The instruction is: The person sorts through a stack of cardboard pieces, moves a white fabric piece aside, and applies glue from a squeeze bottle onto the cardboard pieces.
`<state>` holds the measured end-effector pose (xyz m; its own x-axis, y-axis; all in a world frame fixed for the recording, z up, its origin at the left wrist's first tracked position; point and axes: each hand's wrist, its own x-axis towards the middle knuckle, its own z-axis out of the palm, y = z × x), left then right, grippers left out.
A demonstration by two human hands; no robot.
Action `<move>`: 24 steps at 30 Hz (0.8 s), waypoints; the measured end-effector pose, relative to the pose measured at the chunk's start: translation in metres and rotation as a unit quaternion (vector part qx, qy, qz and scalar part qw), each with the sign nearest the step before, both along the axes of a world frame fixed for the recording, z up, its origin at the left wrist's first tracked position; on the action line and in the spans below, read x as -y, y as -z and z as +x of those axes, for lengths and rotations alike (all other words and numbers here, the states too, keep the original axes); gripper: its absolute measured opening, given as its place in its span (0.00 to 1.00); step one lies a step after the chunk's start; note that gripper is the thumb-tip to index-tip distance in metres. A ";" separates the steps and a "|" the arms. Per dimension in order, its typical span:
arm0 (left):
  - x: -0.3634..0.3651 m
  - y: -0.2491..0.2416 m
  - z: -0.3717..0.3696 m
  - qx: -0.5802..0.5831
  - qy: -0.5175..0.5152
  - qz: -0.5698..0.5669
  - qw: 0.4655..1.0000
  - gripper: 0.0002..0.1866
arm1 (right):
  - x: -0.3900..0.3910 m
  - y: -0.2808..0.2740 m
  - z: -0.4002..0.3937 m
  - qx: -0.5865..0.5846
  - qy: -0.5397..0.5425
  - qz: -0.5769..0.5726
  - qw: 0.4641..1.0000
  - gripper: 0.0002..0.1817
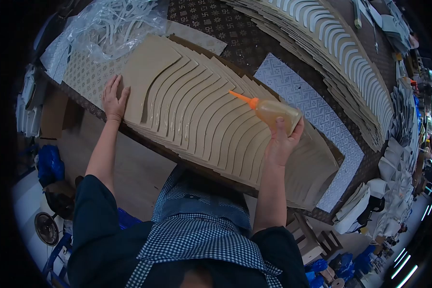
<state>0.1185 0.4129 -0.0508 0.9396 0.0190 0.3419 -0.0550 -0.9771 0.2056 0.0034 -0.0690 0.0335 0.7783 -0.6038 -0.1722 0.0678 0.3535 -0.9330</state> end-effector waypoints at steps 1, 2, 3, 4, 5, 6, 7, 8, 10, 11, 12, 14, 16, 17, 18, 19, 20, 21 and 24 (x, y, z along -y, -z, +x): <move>0.000 0.001 0.000 -0.001 0.000 0.001 1.000 0.29 | -0.001 0.000 -0.001 0.000 -0.005 -0.006 1.000 0.34; 0.000 0.000 0.000 -0.003 -0.002 0.002 1.000 0.29 | -0.002 0.000 -0.001 0.003 -0.008 -0.010 1.000 0.34; 0.001 0.000 0.000 -0.004 -0.004 0.004 1.000 0.29 | -0.003 0.000 0.000 0.006 -0.012 -0.014 1.000 0.35; 0.000 0.000 0.000 -0.004 -0.003 0.002 1.000 0.29 | -0.004 0.000 0.000 0.009 -0.017 -0.018 1.000 0.35; 0.000 0.000 0.000 -0.004 -0.002 0.001 1.000 0.29 | -0.003 0.001 0.000 0.013 -0.019 -0.020 1.000 0.35; -0.001 0.000 0.000 -0.004 0.000 0.000 1.000 0.29 | -0.003 0.002 0.001 0.017 -0.020 -0.021 0.999 0.35; -0.001 0.000 0.000 -0.005 -0.001 0.002 1.000 0.30 | -0.003 0.003 0.001 0.022 -0.022 -0.023 0.999 0.35; -0.001 0.000 0.000 -0.005 -0.002 0.003 1.000 0.30 | -0.003 0.004 0.001 0.023 -0.025 -0.024 0.999 0.35; 0.000 0.000 0.001 -0.006 -0.002 0.002 1.000 0.30 | -0.003 0.004 0.001 0.026 -0.030 -0.028 0.999 0.36; 0.000 0.000 0.001 -0.005 -0.002 0.001 1.000 0.30 | -0.002 0.005 0.001 0.028 -0.032 -0.024 0.999 0.36; 0.000 0.000 0.000 -0.006 -0.002 0.000 1.000 0.30 | -0.002 0.005 0.001 0.030 -0.035 -0.020 0.999 0.36; -0.001 -0.001 0.000 -0.002 -0.001 0.001 1.000 0.30 | -0.002 0.007 0.000 0.029 -0.040 -0.011 0.999 0.36; 0.000 0.000 0.001 0.001 0.001 0.001 1.000 0.29 | -0.001 0.009 0.000 0.023 -0.044 -0.001 0.999 0.36; -0.001 0.001 0.002 0.002 0.001 0.001 1.000 0.29 | -0.001 0.009 0.000 0.022 -0.046 0.004 0.999 0.36; -0.002 0.002 0.001 0.003 0.001 0.002 1.000 0.29 | -0.002 0.010 0.000 0.020 -0.048 0.009 0.999 0.36; -0.003 0.002 0.001 0.005 0.001 -0.001 1.000 0.29 | -0.003 0.010 0.000 0.019 -0.051 0.014 0.998 0.36; -0.002 0.002 0.001 0.007 0.002 -0.003 1.000 0.29 | -0.004 0.010 0.000 0.019 -0.056 0.018 0.998 0.36; -0.002 0.002 0.001 0.008 0.003 -0.006 1.000 0.29 | -0.005 0.009 0.000 0.019 -0.061 0.023 0.998 0.36; -0.001 0.001 0.001 0.009 0.001 0.000 1.000 0.29 | -0.008 0.009 0.000 0.018 -0.079 0.033 0.996 0.36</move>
